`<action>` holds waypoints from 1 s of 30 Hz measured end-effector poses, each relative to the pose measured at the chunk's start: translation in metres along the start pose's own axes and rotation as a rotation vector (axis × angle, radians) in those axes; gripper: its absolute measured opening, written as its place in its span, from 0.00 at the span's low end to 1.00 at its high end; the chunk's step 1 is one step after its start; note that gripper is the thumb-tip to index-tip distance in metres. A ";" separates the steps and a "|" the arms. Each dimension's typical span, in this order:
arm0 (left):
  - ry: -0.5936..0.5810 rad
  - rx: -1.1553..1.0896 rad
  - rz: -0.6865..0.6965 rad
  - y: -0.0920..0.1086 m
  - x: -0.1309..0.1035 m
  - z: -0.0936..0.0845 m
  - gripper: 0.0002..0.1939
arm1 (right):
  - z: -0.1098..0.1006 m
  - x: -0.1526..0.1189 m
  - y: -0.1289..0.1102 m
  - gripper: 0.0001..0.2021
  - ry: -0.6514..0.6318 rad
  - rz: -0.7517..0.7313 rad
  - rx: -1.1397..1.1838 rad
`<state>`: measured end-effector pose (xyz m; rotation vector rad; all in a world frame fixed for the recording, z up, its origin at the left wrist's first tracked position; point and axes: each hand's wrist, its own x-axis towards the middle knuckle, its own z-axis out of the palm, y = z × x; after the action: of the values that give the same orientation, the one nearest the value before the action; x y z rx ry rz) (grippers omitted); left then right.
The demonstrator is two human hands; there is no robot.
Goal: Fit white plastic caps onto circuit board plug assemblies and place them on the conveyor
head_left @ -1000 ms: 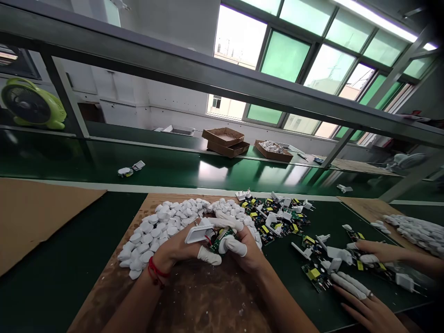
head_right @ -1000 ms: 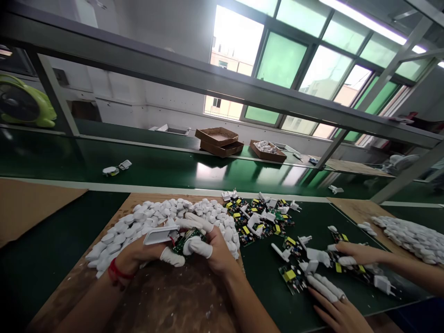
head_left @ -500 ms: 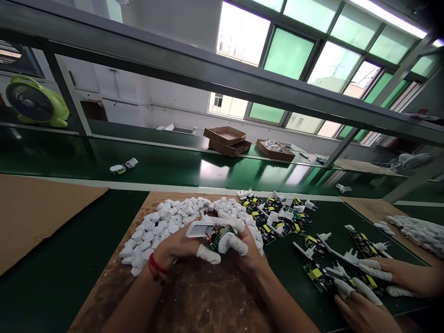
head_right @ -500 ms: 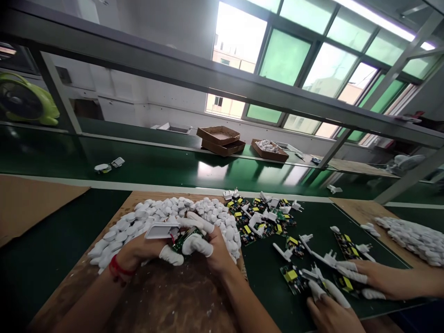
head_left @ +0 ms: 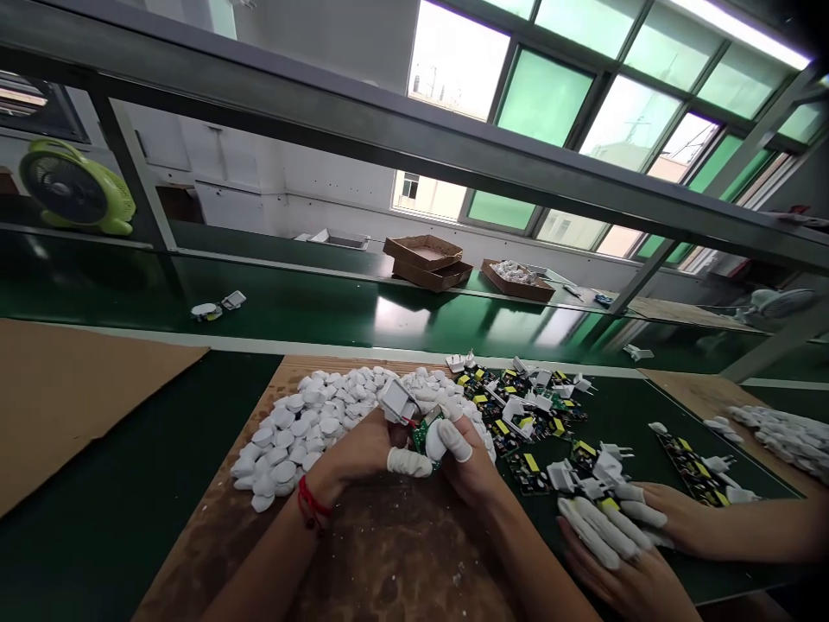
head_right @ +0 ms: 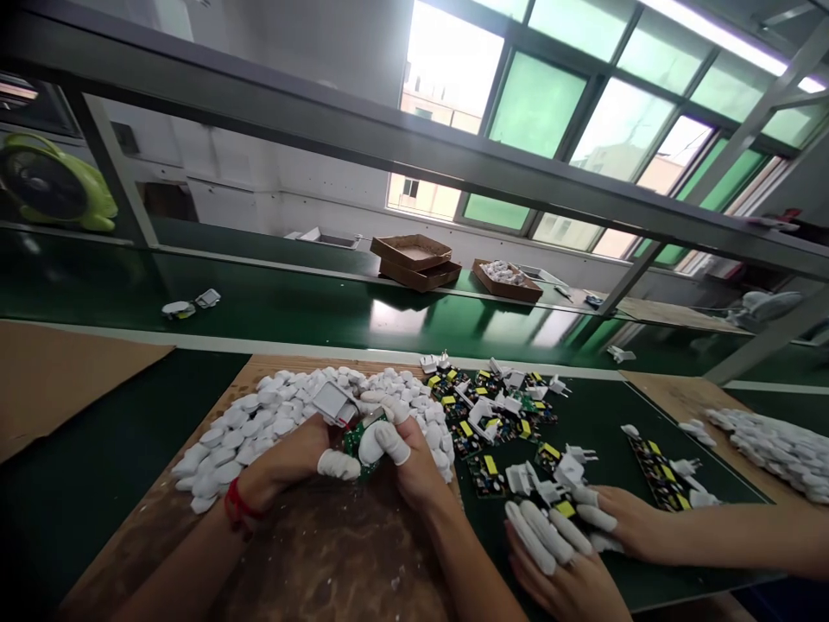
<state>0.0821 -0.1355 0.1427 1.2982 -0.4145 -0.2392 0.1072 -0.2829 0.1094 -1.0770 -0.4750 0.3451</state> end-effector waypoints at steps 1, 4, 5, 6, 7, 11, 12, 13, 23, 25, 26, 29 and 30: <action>-0.014 -0.022 0.017 -0.002 0.000 0.000 0.36 | 0.000 -0.001 -0.001 0.28 -0.009 0.011 -0.003; -0.106 -0.068 0.028 -0.007 0.000 0.001 0.34 | -0.001 -0.003 -0.002 0.32 -0.054 0.041 0.003; -0.138 -0.073 0.021 -0.008 0.000 0.001 0.34 | -0.001 -0.004 -0.001 0.34 -0.073 0.047 0.000; -0.163 -0.077 0.016 -0.009 -0.001 0.001 0.34 | -0.001 -0.004 0.000 0.36 -0.086 0.049 -0.004; -0.176 -0.078 0.016 -0.010 -0.001 0.002 0.34 | -0.001 -0.005 0.002 0.38 -0.094 0.046 -0.010; -0.154 -0.087 0.036 -0.013 -0.001 0.003 0.37 | -0.005 -0.007 0.008 0.42 -0.089 0.017 -0.031; -0.147 -0.085 0.040 -0.015 -0.001 0.003 0.38 | -0.006 -0.007 0.010 0.43 -0.090 0.006 -0.035; -0.142 -0.080 0.043 -0.016 -0.001 0.003 0.39 | -0.007 -0.006 0.011 0.43 -0.093 -0.009 -0.041; -0.111 0.013 0.118 -0.004 0.004 0.004 0.30 | -0.010 -0.003 0.003 0.41 -0.110 -0.027 -0.162; -0.108 0.008 0.071 -0.001 0.003 0.006 0.27 | -0.006 -0.003 0.001 0.42 -0.103 0.018 -0.145; -0.100 0.008 0.045 0.000 0.002 0.007 0.27 | -0.004 -0.003 0.000 0.42 -0.093 0.031 -0.135; -0.064 0.030 -0.012 0.002 0.000 0.010 0.27 | 0.000 -0.003 -0.003 0.43 -0.058 0.061 -0.093; -0.057 0.045 -0.023 0.002 -0.001 0.009 0.27 | 0.001 -0.003 -0.004 0.43 -0.049 0.067 -0.073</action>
<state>0.0766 -0.1429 0.1460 1.3432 -0.4563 -0.2880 0.1041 -0.2855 0.1129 -1.1598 -0.4991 0.4170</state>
